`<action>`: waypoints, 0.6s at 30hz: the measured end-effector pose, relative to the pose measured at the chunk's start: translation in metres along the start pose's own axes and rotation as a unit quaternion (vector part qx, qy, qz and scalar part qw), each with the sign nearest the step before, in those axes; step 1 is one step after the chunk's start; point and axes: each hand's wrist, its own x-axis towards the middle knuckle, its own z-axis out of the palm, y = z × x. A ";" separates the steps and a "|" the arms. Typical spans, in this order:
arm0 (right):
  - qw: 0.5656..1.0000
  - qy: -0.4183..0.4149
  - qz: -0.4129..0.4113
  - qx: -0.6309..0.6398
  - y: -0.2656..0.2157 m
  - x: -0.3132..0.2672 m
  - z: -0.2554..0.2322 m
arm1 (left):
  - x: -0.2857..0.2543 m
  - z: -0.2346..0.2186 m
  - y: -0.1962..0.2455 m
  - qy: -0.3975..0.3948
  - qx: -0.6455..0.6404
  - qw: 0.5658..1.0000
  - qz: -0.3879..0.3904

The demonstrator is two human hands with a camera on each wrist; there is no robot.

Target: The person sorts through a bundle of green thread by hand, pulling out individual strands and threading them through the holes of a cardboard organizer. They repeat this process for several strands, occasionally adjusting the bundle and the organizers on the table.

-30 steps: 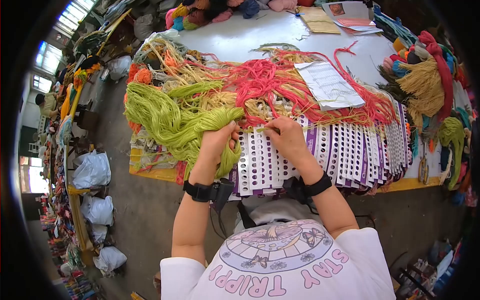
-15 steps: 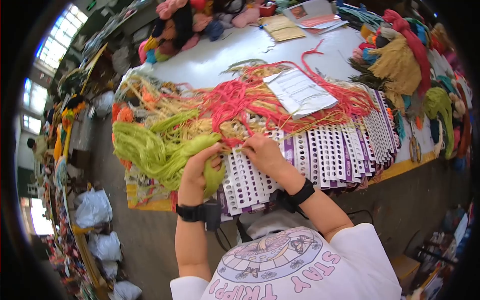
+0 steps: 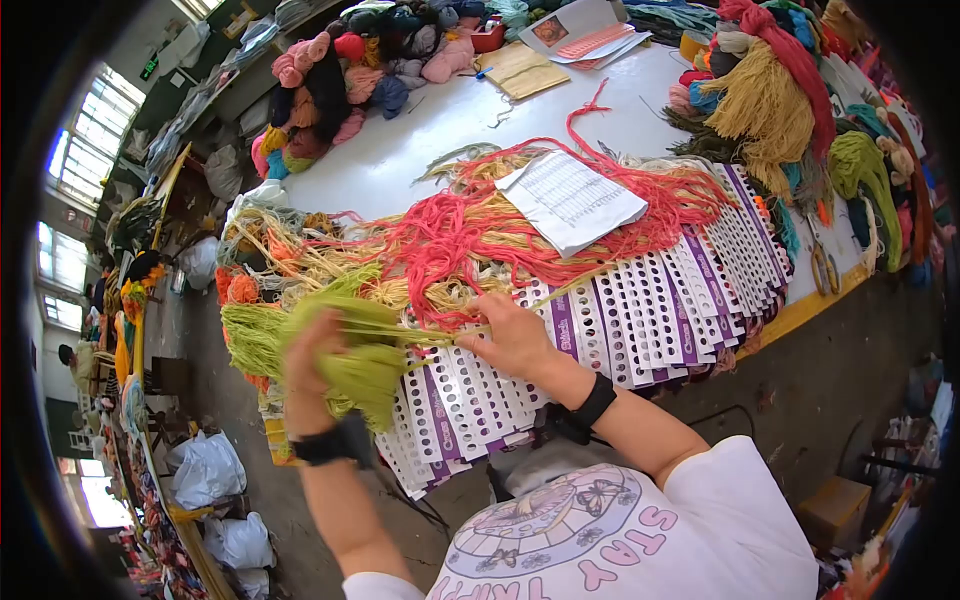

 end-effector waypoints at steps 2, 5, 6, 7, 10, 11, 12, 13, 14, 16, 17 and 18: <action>1.000 -0.008 0.002 -0.015 -0.001 -0.001 -0.001 | 0.041 -0.103 0.029 0.036 -0.146 0.989 -0.007; 0.999 -0.026 0.022 -0.014 -0.002 0.001 -0.003 | 0.010 -0.089 0.081 0.267 0.014 0.959 0.098; 0.999 -0.026 0.023 -0.005 0.003 0.003 0.000 | -0.003 -0.071 0.090 0.279 0.088 0.955 0.049; 0.999 -0.026 0.025 0.004 0.005 0.004 0.003 | -0.015 -0.052 0.090 0.288 0.162 0.944 -0.001; 0.992 -0.030 0.029 0.118 -0.020 0.004 -0.009 | -0.043 0.011 0.041 0.058 0.218 0.973 0.052; 0.980 -0.036 0.029 0.194 -0.027 0.004 -0.010 | -0.045 0.031 0.018 -0.020 0.155 0.987 0.029; 0.962 -0.043 0.032 0.269 -0.033 0.004 -0.008 | -0.049 0.052 0.002 -0.084 0.082 0.993 0.019; 0.938 -0.048 0.032 0.343 -0.038 0.003 -0.010 | -0.050 0.071 -0.011 -0.147 0.009 0.989 0.010; 0.922 -0.075 0.062 0.375 -0.044 0.002 -0.016 | -0.047 0.083 -0.026 -0.181 -0.042 0.982 -0.012; 0.908 -0.079 0.101 0.398 -0.042 0.002 -0.018 | -0.044 0.096 -0.043 -0.222 -0.103 0.969 -0.032; 0.900 -0.081 0.121 0.411 -0.042 0.001 -0.019 | -0.044 0.099 -0.045 -0.230 -0.112 0.966 -0.032; 0.899 -0.084 0.124 0.411 -0.042 0.000 -0.022 | -0.044 0.100 -0.046 -0.238 -0.121 0.963 -0.031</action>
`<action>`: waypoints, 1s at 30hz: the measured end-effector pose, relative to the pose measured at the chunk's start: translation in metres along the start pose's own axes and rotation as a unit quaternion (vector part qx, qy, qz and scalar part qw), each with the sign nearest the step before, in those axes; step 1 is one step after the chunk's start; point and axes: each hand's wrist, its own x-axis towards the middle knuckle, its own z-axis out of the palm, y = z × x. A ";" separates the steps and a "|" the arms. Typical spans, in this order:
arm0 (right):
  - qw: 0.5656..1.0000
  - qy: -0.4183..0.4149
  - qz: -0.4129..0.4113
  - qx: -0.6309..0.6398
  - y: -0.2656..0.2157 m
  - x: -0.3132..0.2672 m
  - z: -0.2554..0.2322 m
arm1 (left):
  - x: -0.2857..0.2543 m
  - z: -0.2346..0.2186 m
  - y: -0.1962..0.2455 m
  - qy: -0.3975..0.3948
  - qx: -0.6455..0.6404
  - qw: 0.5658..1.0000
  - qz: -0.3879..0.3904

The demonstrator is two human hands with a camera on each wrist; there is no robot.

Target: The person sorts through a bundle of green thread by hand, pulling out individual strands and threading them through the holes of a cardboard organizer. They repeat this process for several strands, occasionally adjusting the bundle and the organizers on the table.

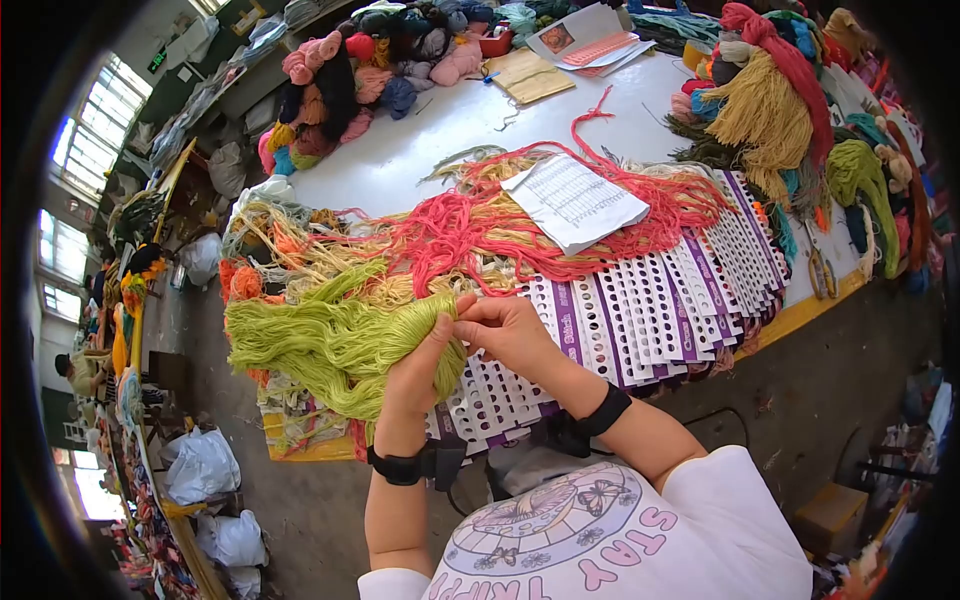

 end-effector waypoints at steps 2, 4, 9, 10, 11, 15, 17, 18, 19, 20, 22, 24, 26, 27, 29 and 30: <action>0.999 0.017 0.015 0.044 0.001 -0.003 -0.001 | 0.000 0.000 0.001 0.018 -0.022 1.000 -0.009; 0.997 0.027 0.023 0.068 0.002 -0.006 -0.001 | -0.001 -0.004 0.002 0.042 -0.044 0.998 -0.018; 0.998 0.003 -0.022 0.056 0.008 -0.006 -0.003 | -0.004 -0.007 -0.005 0.104 -0.052 0.993 0.002; 0.997 0.008 -0.030 0.065 0.010 -0.007 0.000 | -0.002 -0.005 -0.001 0.073 -0.052 0.996 -0.007; 0.996 0.015 -0.043 0.073 0.010 -0.007 0.001 | -0.001 -0.006 -0.001 0.061 -0.070 0.996 -0.010; 0.997 0.032 -0.033 0.056 0.012 -0.006 -0.002 | 0.003 -0.008 -0.004 0.006 -0.122 0.992 -0.017; 0.997 0.034 -0.030 0.059 0.011 -0.007 -0.001 | 0.006 -0.013 -0.009 0.013 -0.127 0.992 -0.019; 0.997 0.036 -0.029 0.060 0.011 -0.007 -0.001 | 0.006 -0.015 -0.010 0.010 -0.129 0.992 -0.016; 0.996 0.032 -0.040 0.067 0.011 -0.007 0.000 | 0.005 -0.013 -0.009 0.008 -0.130 0.991 -0.013; 0.995 0.028 -0.052 0.075 0.011 -0.007 0.001 | 0.004 -0.012 -0.008 0.006 -0.132 0.991 -0.010; 0.995 0.021 -0.071 0.065 0.011 -0.007 0.002 | 0.003 -0.007 -0.007 0.011 -0.109 0.994 -0.007; 0.996 0.015 -0.086 0.031 0.011 -0.008 0.002 | 0.002 -0.006 -0.008 0.018 -0.094 0.995 0.001; 0.998 0.035 -0.049 0.036 0.010 -0.008 0.000 | 0.003 -0.008 -0.009 0.026 -0.088 0.996 0.014; 0.998 0.045 -0.030 0.038 0.010 -0.008 0.000 | 0.004 -0.009 -0.011 0.024 -0.107 0.994 0.010; 0.997 0.053 -0.033 0.056 0.007 -0.009 0.003 | 0.005 -0.011 -0.013 0.021 -0.143 0.989 0.000; 0.996 0.057 -0.034 0.065 0.006 -0.010 0.003 | 0.005 -0.012 -0.013 0.028 -0.140 0.990 0.002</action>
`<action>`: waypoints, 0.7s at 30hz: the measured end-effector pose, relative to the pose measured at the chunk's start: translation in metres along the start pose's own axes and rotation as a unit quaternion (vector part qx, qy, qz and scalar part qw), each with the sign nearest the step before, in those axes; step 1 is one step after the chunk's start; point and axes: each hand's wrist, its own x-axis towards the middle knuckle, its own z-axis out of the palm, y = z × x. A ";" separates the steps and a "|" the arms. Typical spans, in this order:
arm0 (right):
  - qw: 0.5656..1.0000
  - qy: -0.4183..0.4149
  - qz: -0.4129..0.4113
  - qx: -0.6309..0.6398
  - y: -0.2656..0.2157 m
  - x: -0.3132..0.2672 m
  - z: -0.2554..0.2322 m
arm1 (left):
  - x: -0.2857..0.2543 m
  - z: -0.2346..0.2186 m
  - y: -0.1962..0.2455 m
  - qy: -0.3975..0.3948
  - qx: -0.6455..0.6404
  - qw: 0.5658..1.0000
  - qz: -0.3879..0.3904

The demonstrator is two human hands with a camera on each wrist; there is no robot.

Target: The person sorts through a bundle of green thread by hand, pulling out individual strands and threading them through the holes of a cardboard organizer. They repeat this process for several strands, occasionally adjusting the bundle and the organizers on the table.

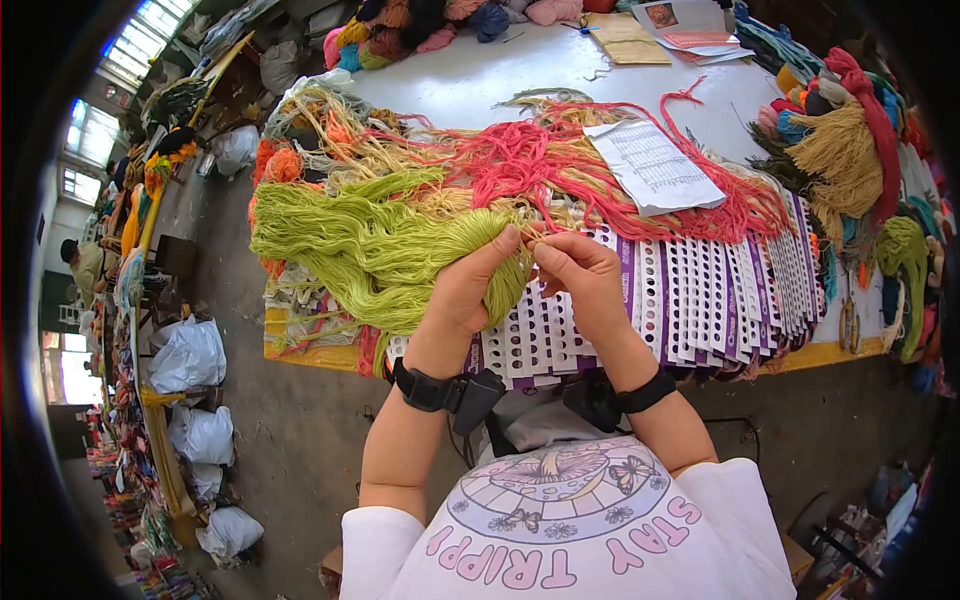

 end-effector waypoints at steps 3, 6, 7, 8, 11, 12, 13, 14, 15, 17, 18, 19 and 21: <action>1.000 0.003 0.014 0.019 0.001 0.001 -0.001 | 0.001 -0.002 0.000 0.022 0.009 1.000 0.002; 0.999 0.004 -0.002 -0.041 0.002 0.001 0.000 | 0.002 -0.004 -0.003 0.033 0.016 0.999 0.002; 0.998 0.004 -0.006 -0.061 0.002 0.001 0.001 | 0.003 -0.003 -0.005 0.028 0.017 0.999 0.007; 0.997 0.005 -0.010 -0.080 0.002 0.001 0.001 | 0.004 -0.002 -0.007 0.022 0.018 1.000 0.013; 0.996 0.017 -0.020 -0.086 0.004 0.002 0.001 | 0.002 0.003 -0.009 0.051 0.011 0.998 0.047; 0.996 0.023 -0.024 -0.080 0.005 0.002 0.001 | 0.001 0.002 -0.010 0.060 0.014 0.997 0.049; 0.997 0.027 -0.020 -0.072 0.006 0.003 0.001 | 0.000 0.000 -0.012 0.068 0.017 0.996 0.051; 0.997 0.030 -0.017 -0.064 0.006 0.003 0.001 | 0.000 -0.001 -0.013 0.077 0.019 0.995 0.053; 0.998 0.034 -0.013 -0.057 0.007 0.003 0.001 | 0.001 -0.002 -0.014 0.093 0.035 0.993 0.065; 0.997 0.042 -0.004 -0.058 0.007 0.003 0.000 | 0.002 0.000 -0.017 0.126 0.067 0.986 0.087; 0.997 0.046 0.001 -0.059 0.008 0.003 -0.002 | 0.002 0.001 -0.018 0.136 0.085 0.982 0.099; 0.994 0.059 -0.038 -0.084 0.012 0.004 -0.004 | 0.001 0.003 -0.020 0.146 0.103 0.978 0.112; 0.980 0.084 -0.117 -0.133 0.022 0.009 -0.009 | 0.000 0.005 -0.018 0.116 0.093 0.982 0.114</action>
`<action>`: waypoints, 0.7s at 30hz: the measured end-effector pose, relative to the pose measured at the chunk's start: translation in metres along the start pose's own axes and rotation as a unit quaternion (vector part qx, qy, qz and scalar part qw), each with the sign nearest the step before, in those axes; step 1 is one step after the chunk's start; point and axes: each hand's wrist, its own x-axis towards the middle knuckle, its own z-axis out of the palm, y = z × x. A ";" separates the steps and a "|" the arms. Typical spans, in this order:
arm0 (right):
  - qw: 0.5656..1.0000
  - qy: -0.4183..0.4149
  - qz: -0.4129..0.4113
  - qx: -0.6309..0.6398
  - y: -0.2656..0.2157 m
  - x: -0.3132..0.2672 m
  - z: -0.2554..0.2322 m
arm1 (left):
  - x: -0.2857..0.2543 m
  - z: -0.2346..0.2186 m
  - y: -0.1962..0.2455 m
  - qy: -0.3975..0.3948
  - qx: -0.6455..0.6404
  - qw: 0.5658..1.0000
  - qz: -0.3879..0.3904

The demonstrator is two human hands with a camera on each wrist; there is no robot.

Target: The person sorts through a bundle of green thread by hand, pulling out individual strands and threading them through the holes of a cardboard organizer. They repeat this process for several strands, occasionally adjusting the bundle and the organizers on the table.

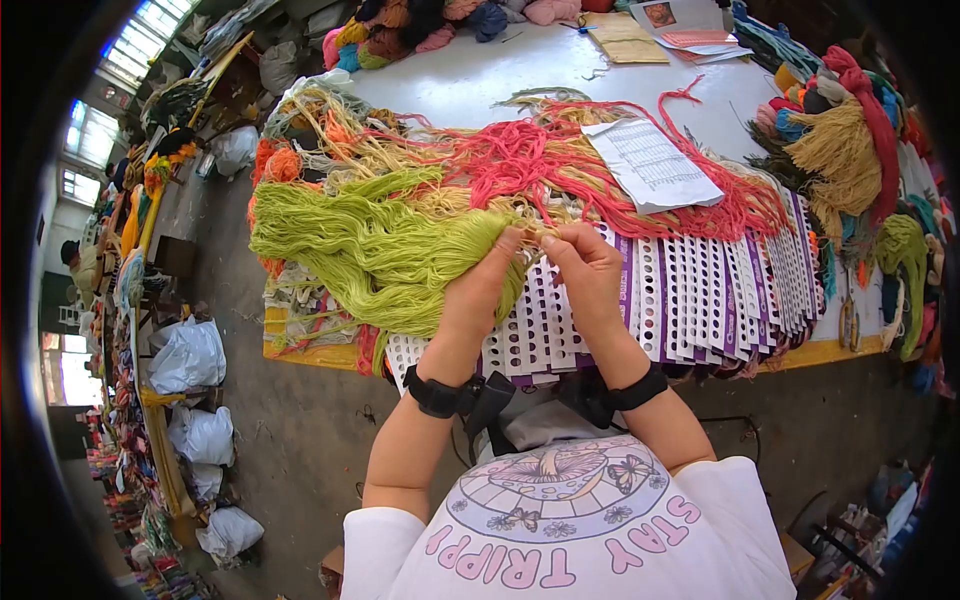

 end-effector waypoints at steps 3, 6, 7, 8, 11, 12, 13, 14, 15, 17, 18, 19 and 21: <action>0.980 0.077 0.049 0.175 -0.024 0.001 -0.001 | 0.003 -0.014 0.016 -0.084 -0.121 0.989 -0.007; 0.818 -0.021 0.112 0.564 -0.033 0.021 -0.069 | 0.004 -0.072 0.057 -0.051 -0.167 0.975 0.140; 0.827 -0.155 0.014 0.540 -0.034 0.033 -0.123 | 0.005 -0.087 0.081 -0.220 -0.490 0.840 0.078; 0.861 -0.061 -0.063 0.501 -0.038 0.039 -0.192 | 0.001 -0.111 0.101 -0.253 -0.560 0.785 0.085; 0.902 0.241 -0.183 0.308 -0.085 0.027 -0.385 | -0.021 -0.130 0.132 -0.221 -0.442 0.844 0.210; 0.911 0.221 -0.239 0.253 -0.099 0.019 -0.405 | -0.021 -0.127 0.131 -0.243 -0.425 0.847 0.207; 0.916 0.284 -0.217 0.181 -0.111 0.029 -0.354 | -0.020 -0.123 0.128 -0.267 -0.407 0.849 0.204; 0.911 0.346 -0.195 0.109 -0.115 0.037 -0.294 | -0.014 -0.110 0.116 -0.254 -0.384 0.874 0.153; 0.936 0.302 -0.154 0.097 -0.107 0.045 -0.228 | -0.003 -0.091 0.094 -0.243 -0.360 0.895 0.102; 0.976 0.140 -0.086 0.145 -0.059 0.057 -0.189 | 0.011 -0.082 0.081 -0.185 -0.346 0.917 0.076; 0.977 0.055 -0.065 0.198 -0.056 0.062 -0.196 | 0.016 -0.091 0.086 -0.136 -0.357 0.919 0.100; 0.967 -0.035 -0.043 0.249 -0.055 0.068 -0.203 | 0.019 -0.104 0.096 -0.086 -0.367 0.918 0.126; 0.954 0.155 -0.023 0.257 -0.095 0.060 -0.223 | 0.006 -0.163 0.164 -0.100 -0.443 0.877 0.154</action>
